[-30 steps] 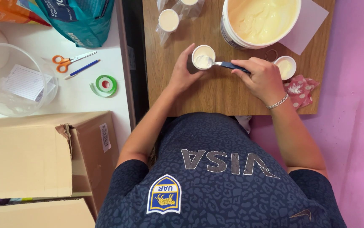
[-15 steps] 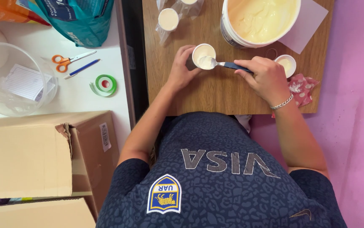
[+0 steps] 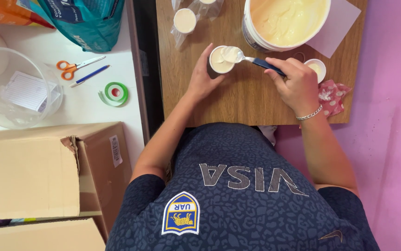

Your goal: Filling small plastic cups with a yellow creamy substance from a large bucket using a spoon and then carrying them through a store.

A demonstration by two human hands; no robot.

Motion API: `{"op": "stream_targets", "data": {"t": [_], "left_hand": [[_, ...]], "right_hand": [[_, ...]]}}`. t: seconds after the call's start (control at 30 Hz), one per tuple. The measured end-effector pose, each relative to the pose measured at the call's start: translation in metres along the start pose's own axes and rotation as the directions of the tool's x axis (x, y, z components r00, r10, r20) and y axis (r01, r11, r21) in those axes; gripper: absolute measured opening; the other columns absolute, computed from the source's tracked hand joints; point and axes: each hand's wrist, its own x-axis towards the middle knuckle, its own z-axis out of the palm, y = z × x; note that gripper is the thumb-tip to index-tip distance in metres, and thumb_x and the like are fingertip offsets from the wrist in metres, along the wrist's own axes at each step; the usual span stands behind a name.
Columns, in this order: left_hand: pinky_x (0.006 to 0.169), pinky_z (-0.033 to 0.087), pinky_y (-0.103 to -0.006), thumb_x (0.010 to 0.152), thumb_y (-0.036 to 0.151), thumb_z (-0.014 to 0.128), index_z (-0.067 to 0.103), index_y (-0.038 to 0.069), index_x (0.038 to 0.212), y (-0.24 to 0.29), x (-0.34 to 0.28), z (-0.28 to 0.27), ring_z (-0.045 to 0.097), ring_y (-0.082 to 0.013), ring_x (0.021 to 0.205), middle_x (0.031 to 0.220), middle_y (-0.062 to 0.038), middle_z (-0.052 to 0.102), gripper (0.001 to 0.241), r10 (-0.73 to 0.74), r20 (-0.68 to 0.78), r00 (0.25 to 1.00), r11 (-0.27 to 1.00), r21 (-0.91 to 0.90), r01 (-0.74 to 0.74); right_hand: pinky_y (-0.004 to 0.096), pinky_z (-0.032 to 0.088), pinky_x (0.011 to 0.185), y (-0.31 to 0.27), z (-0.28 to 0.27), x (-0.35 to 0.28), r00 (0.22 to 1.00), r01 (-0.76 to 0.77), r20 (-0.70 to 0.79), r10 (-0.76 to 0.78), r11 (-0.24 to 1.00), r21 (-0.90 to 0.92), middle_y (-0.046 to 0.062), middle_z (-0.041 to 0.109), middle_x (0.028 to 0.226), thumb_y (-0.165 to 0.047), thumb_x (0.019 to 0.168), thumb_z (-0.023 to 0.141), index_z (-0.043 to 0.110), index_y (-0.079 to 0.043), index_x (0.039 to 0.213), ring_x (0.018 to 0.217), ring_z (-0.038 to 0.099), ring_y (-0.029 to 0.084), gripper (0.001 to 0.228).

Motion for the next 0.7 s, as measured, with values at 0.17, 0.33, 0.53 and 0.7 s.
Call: {"op": "stream_targets", "data": {"t": [0.17,0.33,0.53,0.7], "left_hand": [[0.12,0.042,-0.042,0.083,0.029,0.091,0.043,0.008,0.15,0.007,0.003,0.005,0.052,-0.0292,0.142,0.152,-0.013,0.054,0.085,-0.027,-0.053,0.998,0.999,0.023,0.028],[0.111,0.047,-0.0406,0.084,0.029,0.089,0.054,0.008,0.139,0.009,0.006,0.003,0.06,-0.0284,0.129,0.138,-0.012,0.063,0.068,0.003,-0.065,0.998,1.0,0.023,-0.001],[0.116,0.046,-0.0397,0.083,0.027,0.092,0.043,0.006,0.149,0.003,0.002,-0.001,0.053,-0.0278,0.139,0.147,-0.013,0.052,0.086,-0.008,-0.065,0.998,1.0,-0.012,0.007],[0.124,0.038,-0.0416,0.087,0.016,0.082,0.036,0.006,0.154,0.001,0.004,-0.005,0.046,-0.0307,0.146,0.156,-0.017,0.046,0.082,0.042,-0.007,0.999,0.996,-0.073,-0.042]], "right_hand": [[0.035,0.042,0.059,-0.001,0.012,0.001,0.999,0.003,0.044,-0.004,1.0,0.016,0.003,0.061,0.081,-0.03,0.11,0.07,0.078,-0.012,0.127,0.068,0.055,0.02,0.027],[0.035,0.042,0.057,-0.002,0.012,-0.003,0.997,-0.004,0.072,0.006,1.0,-0.023,0.001,0.061,0.082,-0.032,0.108,0.072,0.079,-0.016,0.126,0.068,0.057,0.02,0.025],[0.033,0.041,0.057,-0.004,-0.006,-0.012,1.0,-0.005,0.019,0.008,0.991,-0.137,0.0,0.062,0.081,-0.031,0.11,0.073,0.081,-0.015,0.125,0.065,0.054,0.018,0.023],[0.034,0.044,0.061,-0.004,-0.004,-0.012,0.998,-0.049,-0.029,0.047,0.996,-0.073,0.003,0.063,0.083,-0.03,0.111,0.072,0.079,-0.013,0.13,0.068,0.056,0.02,0.027]]}}
